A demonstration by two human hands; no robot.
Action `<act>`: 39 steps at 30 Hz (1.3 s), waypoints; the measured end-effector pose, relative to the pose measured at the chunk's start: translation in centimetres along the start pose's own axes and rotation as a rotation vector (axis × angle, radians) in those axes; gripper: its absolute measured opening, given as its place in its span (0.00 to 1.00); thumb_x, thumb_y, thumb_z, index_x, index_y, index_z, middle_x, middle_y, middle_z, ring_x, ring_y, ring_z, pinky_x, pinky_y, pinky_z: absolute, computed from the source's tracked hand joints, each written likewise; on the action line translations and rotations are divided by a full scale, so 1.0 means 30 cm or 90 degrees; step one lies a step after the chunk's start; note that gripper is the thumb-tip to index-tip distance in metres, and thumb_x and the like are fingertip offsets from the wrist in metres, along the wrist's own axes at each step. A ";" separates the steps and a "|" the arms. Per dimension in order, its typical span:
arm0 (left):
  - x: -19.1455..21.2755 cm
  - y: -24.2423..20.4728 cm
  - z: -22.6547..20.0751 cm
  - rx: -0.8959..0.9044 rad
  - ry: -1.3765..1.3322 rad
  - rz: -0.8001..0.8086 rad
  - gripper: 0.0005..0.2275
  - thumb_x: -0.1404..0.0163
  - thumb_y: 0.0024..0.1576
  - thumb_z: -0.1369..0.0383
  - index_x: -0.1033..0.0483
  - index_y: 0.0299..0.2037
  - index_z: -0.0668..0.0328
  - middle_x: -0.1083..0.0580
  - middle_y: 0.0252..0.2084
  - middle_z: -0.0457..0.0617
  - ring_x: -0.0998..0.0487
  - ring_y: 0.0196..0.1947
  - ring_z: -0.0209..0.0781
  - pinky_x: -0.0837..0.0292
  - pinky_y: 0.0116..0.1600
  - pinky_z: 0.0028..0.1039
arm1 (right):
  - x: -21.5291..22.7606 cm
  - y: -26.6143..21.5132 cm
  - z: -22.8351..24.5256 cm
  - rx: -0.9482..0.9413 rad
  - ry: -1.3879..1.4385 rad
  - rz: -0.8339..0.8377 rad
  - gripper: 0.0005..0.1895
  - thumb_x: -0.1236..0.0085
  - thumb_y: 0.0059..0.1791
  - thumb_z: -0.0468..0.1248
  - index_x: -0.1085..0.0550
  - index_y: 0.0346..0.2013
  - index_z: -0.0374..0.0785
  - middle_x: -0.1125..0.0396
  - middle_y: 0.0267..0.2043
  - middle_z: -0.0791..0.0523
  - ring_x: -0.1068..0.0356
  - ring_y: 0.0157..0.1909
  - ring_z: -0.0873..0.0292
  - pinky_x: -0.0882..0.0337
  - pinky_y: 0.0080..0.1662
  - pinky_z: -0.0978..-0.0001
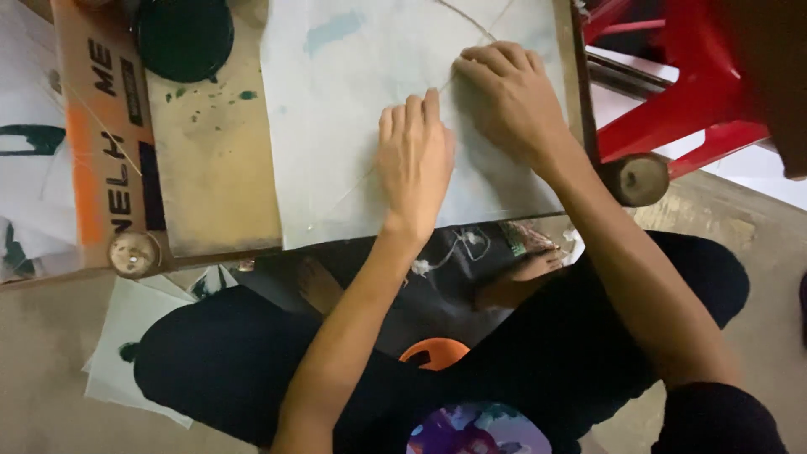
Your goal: Assembling kites by aligning thin paper onto bamboo frames and pressing the edges to adhere them.
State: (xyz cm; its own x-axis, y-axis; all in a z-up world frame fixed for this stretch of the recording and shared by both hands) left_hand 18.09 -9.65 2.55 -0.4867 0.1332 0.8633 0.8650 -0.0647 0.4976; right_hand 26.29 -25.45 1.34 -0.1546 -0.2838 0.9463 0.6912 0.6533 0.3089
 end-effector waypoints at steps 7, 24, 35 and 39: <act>-0.133 0.074 -0.059 -0.087 -0.022 0.010 0.21 0.44 0.54 0.70 0.30 0.58 0.61 0.25 0.41 0.47 0.26 0.42 0.44 0.34 0.54 0.32 | 0.016 0.028 -0.064 -0.002 0.076 -0.018 0.17 0.50 0.57 0.30 0.24 0.60 0.34 0.27 0.60 0.51 0.37 0.61 0.45 0.39 0.60 0.51; -0.358 0.310 -0.154 -0.124 -0.052 -0.104 0.09 0.52 0.53 0.75 0.23 0.40 0.49 0.29 0.35 0.46 0.28 0.36 0.49 0.35 0.46 0.38 | 0.028 0.083 -0.323 -0.107 0.230 -0.126 0.34 0.65 0.37 0.20 0.20 0.51 0.32 0.25 0.53 0.46 0.29 0.56 0.43 0.35 0.57 0.57; -0.457 0.394 -0.181 -0.126 -0.001 -0.101 0.07 0.48 0.51 0.76 0.21 0.31 0.50 0.27 0.32 0.48 0.29 0.35 0.50 0.36 0.50 0.38 | 0.032 0.087 -0.383 -0.048 0.095 -0.116 0.25 0.58 0.45 0.19 0.20 0.52 0.28 0.25 0.54 0.43 0.34 0.52 0.36 0.37 0.54 0.45; -0.471 0.388 -0.177 -0.126 0.020 -0.058 0.07 0.49 0.55 0.72 0.19 0.35 0.46 0.29 0.36 0.46 0.31 0.37 0.48 0.38 0.51 0.37 | 0.020 0.077 -0.392 -0.024 0.065 -0.134 0.23 0.51 0.45 0.20 0.21 0.52 0.29 0.25 0.55 0.45 0.35 0.51 0.38 0.36 0.53 0.49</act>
State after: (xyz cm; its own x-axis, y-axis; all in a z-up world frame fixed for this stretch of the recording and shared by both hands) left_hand 34.39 -17.53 -3.42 -0.5679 0.1174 0.8147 0.7777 -0.2477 0.5778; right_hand 36.10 -32.35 1.49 -0.2272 -0.4816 0.8464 0.6779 0.5458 0.4925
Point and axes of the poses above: each hand's wrist, its own y-axis towards the middle knuckle, its own x-axis out of the back of the hand, z = x × y, the point moved 2 cm from there along y, towards the middle knuckle
